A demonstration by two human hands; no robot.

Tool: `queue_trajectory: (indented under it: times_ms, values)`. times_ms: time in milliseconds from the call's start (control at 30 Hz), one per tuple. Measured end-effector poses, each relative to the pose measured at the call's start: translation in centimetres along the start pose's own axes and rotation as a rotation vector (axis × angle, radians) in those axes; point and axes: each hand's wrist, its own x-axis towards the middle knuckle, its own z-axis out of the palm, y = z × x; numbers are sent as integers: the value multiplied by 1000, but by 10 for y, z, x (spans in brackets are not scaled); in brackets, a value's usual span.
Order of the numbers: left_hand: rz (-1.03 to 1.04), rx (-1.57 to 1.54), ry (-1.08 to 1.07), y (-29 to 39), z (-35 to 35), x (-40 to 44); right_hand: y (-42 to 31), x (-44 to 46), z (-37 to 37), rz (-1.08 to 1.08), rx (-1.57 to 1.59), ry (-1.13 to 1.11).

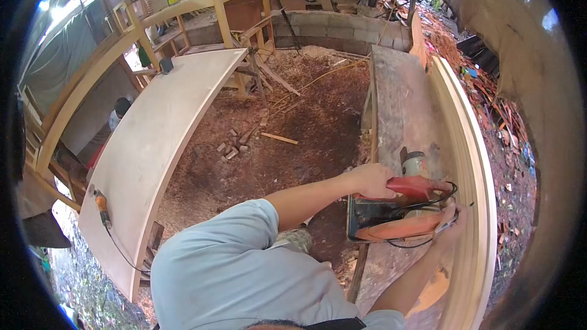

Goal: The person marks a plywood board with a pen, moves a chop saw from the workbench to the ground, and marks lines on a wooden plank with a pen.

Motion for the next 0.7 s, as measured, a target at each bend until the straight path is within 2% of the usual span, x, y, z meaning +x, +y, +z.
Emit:
queue_trajectory:
  times_ms: [200,367,700]
  values:
    - [-46,-69,-41,14,-20,-15,-8,-3,4,5,1,22]
    - [71,-32,-6,-1,-7,-3,-4,-1,2,-47,-3,29]
    - [112,-89,-46,-16,1,9,-10,-2,3,-8,-27,64]
